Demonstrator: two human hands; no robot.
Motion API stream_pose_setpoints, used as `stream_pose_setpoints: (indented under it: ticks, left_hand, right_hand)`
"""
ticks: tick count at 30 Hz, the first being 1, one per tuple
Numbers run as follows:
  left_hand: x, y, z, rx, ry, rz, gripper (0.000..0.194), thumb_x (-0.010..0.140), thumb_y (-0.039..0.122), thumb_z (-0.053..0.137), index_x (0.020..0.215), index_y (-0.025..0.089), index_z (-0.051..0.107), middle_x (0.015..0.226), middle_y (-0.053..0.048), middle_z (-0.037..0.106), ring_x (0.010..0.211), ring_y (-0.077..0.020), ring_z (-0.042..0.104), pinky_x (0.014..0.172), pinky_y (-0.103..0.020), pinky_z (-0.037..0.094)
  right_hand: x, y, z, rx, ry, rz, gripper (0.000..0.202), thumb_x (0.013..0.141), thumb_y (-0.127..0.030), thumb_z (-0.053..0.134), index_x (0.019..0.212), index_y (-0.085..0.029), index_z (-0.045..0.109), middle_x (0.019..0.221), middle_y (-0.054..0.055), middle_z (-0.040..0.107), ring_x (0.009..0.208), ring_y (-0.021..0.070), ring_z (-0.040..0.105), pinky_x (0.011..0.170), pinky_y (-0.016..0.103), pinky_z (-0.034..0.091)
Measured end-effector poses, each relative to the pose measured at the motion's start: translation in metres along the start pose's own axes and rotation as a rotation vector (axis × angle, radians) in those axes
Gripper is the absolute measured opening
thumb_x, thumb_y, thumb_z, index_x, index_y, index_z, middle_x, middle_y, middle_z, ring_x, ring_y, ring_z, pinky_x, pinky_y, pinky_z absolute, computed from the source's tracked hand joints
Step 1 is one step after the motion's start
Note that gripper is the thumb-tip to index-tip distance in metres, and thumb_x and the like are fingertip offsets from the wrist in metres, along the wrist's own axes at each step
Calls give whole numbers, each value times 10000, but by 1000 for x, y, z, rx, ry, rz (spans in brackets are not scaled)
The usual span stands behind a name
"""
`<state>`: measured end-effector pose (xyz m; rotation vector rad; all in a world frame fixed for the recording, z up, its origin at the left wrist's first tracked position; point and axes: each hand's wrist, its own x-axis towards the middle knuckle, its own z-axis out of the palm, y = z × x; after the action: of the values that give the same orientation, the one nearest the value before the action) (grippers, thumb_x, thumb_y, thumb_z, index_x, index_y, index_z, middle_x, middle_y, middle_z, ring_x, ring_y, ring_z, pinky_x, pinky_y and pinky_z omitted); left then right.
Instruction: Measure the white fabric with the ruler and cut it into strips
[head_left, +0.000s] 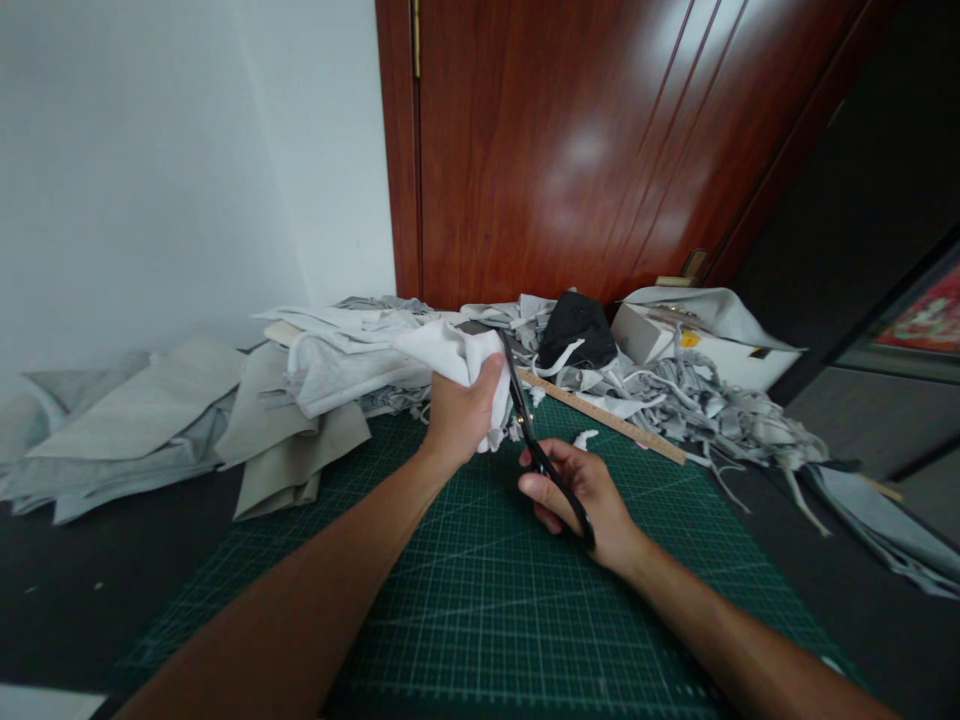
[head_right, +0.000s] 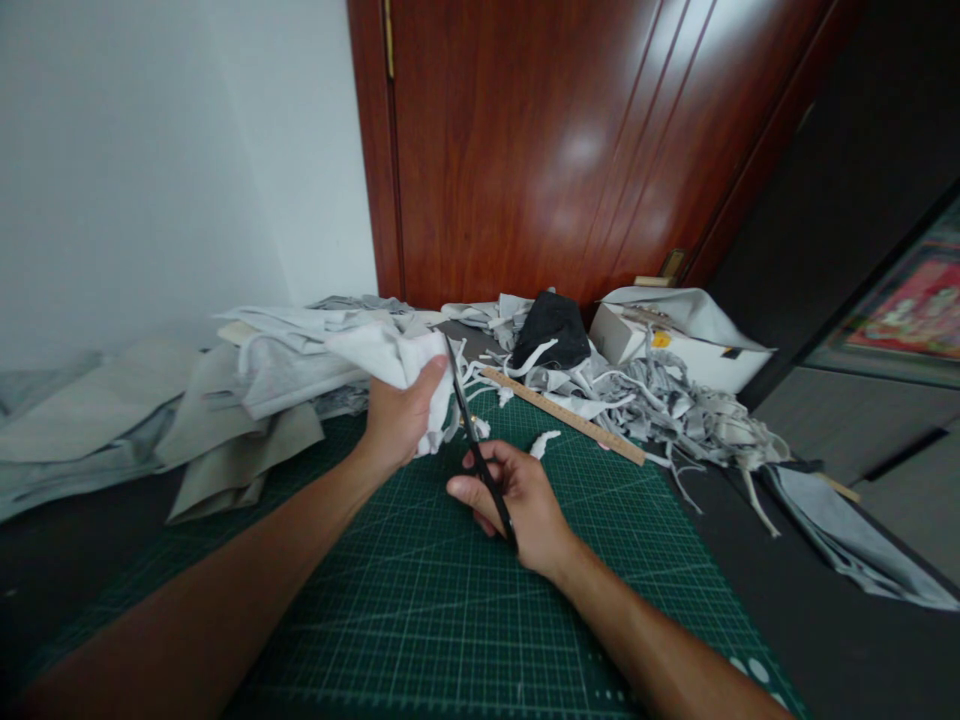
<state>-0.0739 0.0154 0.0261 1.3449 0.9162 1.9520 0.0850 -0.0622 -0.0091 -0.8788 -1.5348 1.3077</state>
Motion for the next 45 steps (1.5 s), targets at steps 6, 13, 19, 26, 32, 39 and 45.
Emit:
stream_pose_setpoints:
  ticks: [6, 13, 19, 26, 32, 39, 45]
  left_hand:
    - [0, 0, 0, -25, 6, -13, 314, 855, 404, 771, 1057, 167, 734, 1120, -95, 798, 1067, -267, 742, 977, -376, 568]
    - [2, 10, 2, -245, 19, -217, 345, 707, 333, 862, 969, 158, 723, 913, -52, 783, 772, -216, 725, 719, -328, 586]
    - [11, 18, -2, -352, -54, -338, 477, 560, 264, 940, 966, 148, 718, 936, -64, 794, 783, -232, 739, 733, -350, 598]
    - [24, 15, -10, -425, -101, -549, 299, 717, 242, 864, 939, 159, 682, 683, -13, 712, 590, -172, 676, 635, -305, 572]
    - [32, 24, -18, -524, -183, -768, 341, 964, 214, 632, 649, 176, 505, 489, 39, 474, 356, -60, 402, 375, -174, 319]
    - [35, 32, -21, -595, -222, -849, 507, 1070, 232, 432, 564, 201, 417, 436, 49, 344, 336, -62, 318, 346, -178, 255]
    - [35, 33, -21, -588, -209, -841, 519, 1072, 232, 416, 553, 207, 409, 427, 40, 352, 334, -67, 317, 347, -189, 251]
  right_hand:
    - [0, -1, 1, 0, 2, 3, 485, 743, -521, 912, 936, -199, 605, 514, -106, 515, 378, 75, 419, 377, 198, 280]
    - [1, 3, -1, 6, 7, -20, 509, 791, -609, 852, 956, -192, 609, 495, -108, 495, 360, 74, 408, 378, 203, 270]
    - [3, 8, -5, 71, -3, -16, 499, 825, -623, 827, 932, -184, 616, 522, -104, 492, 359, 63, 411, 385, 207, 286]
    - [0, -1, -2, 155, -66, 51, 499, 838, -628, 817, 844, -188, 582, 552, -95, 494, 371, 56, 414, 387, 206, 287]
    - [1, -5, -2, 192, -91, 120, 552, 840, -663, 798, 734, -204, 510, 551, -87, 484, 374, 54, 413, 381, 205, 282]
    - [1, -6, -3, 218, -98, 122, 551, 840, -659, 803, 741, -199, 516, 558, -85, 491, 372, 50, 415, 376, 198, 283]
    - [0, -6, -5, 231, -132, 153, 561, 808, -687, 819, 815, -180, 577, 566, -75, 532, 365, 61, 442, 367, 194, 306]
